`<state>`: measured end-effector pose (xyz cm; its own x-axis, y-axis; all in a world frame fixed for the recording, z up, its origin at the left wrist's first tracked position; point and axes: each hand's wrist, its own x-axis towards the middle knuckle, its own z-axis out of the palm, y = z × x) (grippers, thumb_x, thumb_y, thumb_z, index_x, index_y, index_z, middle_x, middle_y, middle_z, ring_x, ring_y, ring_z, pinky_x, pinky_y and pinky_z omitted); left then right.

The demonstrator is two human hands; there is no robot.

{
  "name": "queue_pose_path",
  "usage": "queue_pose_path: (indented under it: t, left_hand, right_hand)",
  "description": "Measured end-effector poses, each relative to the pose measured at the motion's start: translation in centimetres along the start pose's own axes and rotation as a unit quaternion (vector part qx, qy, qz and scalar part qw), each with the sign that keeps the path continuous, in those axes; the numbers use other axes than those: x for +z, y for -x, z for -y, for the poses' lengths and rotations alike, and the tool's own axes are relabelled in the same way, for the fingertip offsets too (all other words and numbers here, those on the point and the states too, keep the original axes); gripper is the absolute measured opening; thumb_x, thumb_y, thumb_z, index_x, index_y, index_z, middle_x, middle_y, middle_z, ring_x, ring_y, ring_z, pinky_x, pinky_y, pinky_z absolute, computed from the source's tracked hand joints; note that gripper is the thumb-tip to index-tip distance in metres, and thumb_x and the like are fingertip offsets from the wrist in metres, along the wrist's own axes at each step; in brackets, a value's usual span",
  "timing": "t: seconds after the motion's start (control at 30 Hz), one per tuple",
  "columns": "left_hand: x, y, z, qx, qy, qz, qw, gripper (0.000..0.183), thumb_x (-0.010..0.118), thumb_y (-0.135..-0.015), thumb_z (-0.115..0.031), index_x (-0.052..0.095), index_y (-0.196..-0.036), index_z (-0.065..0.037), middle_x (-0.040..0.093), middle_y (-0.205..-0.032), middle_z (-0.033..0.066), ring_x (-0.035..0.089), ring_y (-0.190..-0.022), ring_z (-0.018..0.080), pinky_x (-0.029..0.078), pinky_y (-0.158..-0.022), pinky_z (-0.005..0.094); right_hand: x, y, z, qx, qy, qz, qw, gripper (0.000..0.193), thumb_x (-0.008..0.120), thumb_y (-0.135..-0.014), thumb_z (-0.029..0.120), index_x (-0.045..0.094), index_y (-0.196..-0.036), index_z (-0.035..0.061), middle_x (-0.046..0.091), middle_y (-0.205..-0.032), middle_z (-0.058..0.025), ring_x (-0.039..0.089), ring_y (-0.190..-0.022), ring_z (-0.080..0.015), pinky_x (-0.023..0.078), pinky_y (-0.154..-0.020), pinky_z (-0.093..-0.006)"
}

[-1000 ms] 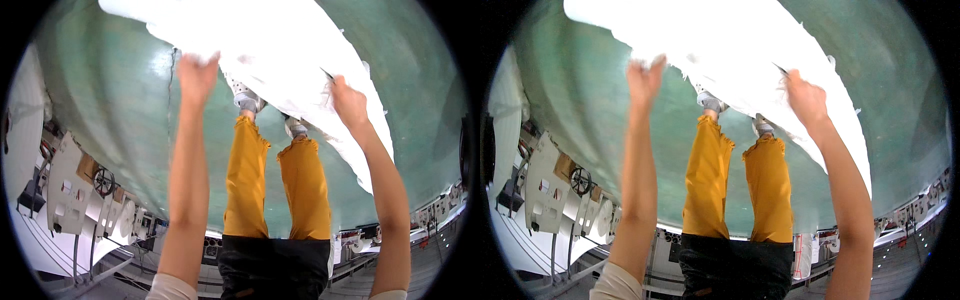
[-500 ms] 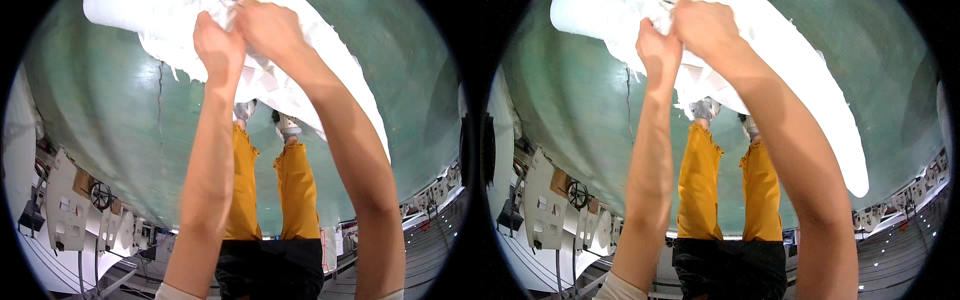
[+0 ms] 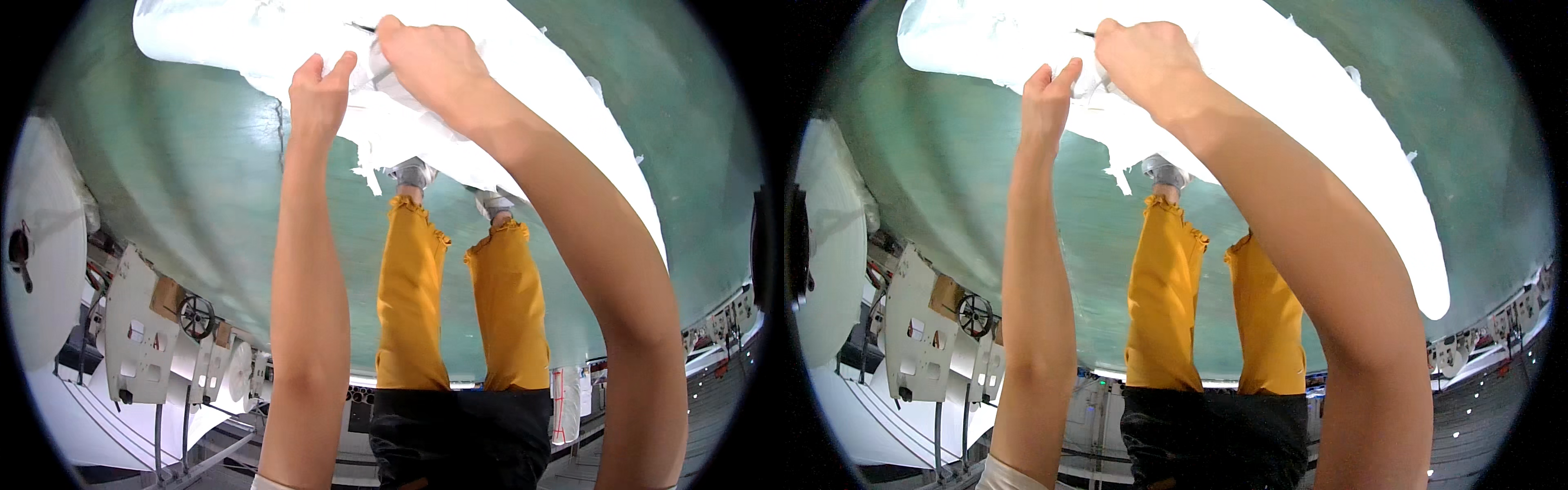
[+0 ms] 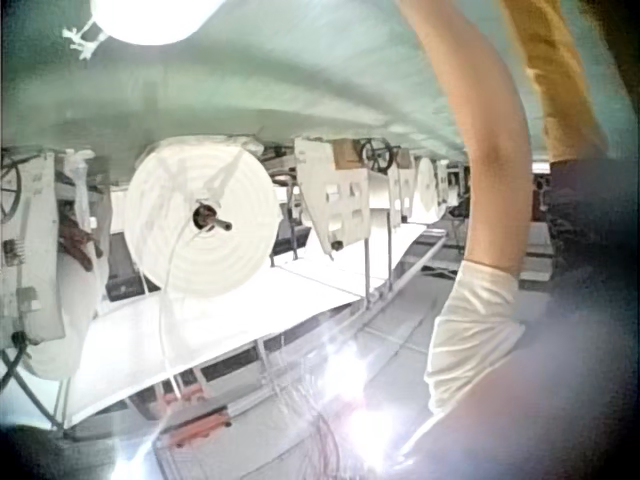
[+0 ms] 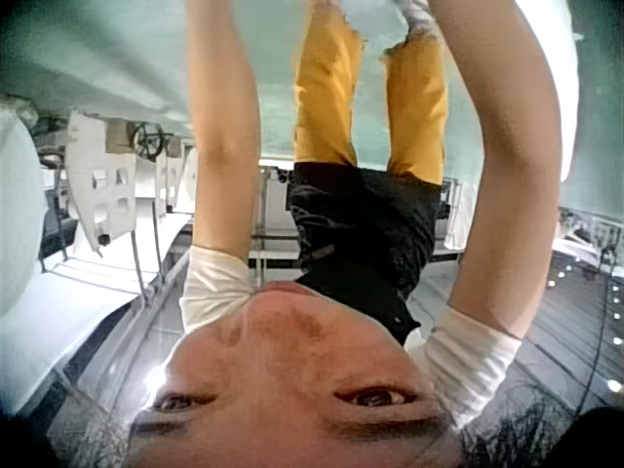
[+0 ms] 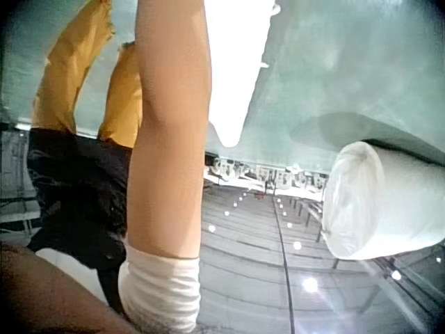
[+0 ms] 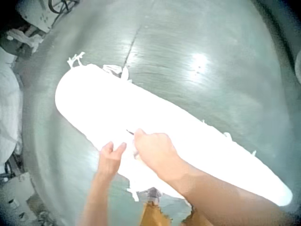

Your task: The person carries a roll of white fabric, places it on the floor, and uses a utility knife to cut open the roll while pulling apart the layers by hand.

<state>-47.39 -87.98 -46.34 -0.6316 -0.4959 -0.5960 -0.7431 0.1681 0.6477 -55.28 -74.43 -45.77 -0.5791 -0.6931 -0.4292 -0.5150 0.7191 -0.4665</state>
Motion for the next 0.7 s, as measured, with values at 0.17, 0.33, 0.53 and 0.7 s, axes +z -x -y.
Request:
queue_pose_path:
  t: [0.17, 0.33, 0.53, 0.7]
  left_hand:
    - [-0.3, 0.3, -0.4, -0.044, -0.005, 0.053, 0.998, 0.032, 0.068, -0.078, -0.027, 0.049, -0.066, -0.004, 0.046, -0.062, -0.0015, 0.039, -0.057, 0.0073, 0.033, -0.050, 0.0250]
    - [0.6, 0.3, 0.6, -0.015, -0.076, 0.007, 0.997, 0.029, 0.067, -0.079, -0.028, 0.055, -0.073, -0.002, 0.050, -0.062, -0.0004, 0.042, -0.057, 0.0072, 0.034, -0.049, 0.0232]
    - [1.0, 2.5, 0.6, 0.008, -0.003, -0.047, 0.999, 0.040, 0.065, -0.079, -0.028, 0.039, -0.060, -0.005, 0.037, -0.055, -0.0031, 0.032, -0.054, 0.0077, 0.030, -0.047, 0.0266]
    - [1.1, 2.3, 1.3, 0.011, 0.014, -0.045, 0.999, 0.042, 0.065, -0.081, -0.027, 0.036, -0.059, -0.006, 0.034, -0.055, -0.0041, 0.031, -0.053, 0.0066, 0.028, -0.045, 0.0251]
  right_hand:
    - [0.0, 3.9, -2.3, 0.027, 0.013, 0.040, 0.999, 0.011, 0.045, -0.079, 0.003, 0.046, -0.090, -0.0003, 0.063, -0.072, -0.0187, 0.063, -0.070, -0.0327, 0.051, -0.061, -0.0405]
    - [0.2, 6.8, -3.4, 0.056, 0.020, 0.065, 0.996, 0.010, 0.048, -0.079, 0.003, 0.046, -0.088, -0.0008, 0.063, -0.072, -0.0181, 0.064, -0.069, -0.0309, 0.051, -0.060, -0.0384]
    - [1.7, 14.5, -7.9, 0.087, -0.004, 0.105, 0.991, 0.011, 0.047, -0.080, 0.002, 0.044, -0.091, 0.0015, 0.062, -0.071, -0.0165, 0.064, -0.066, -0.0276, 0.051, -0.055, -0.0369]
    - [-0.2, 21.2, -12.5, 0.154, 0.107, 0.191, 0.964, 0.007, 0.045, -0.084, 0.004, 0.045, -0.092, 0.0029, 0.060, -0.063, -0.0115, 0.060, -0.054, -0.0274, 0.048, -0.049, -0.0365]
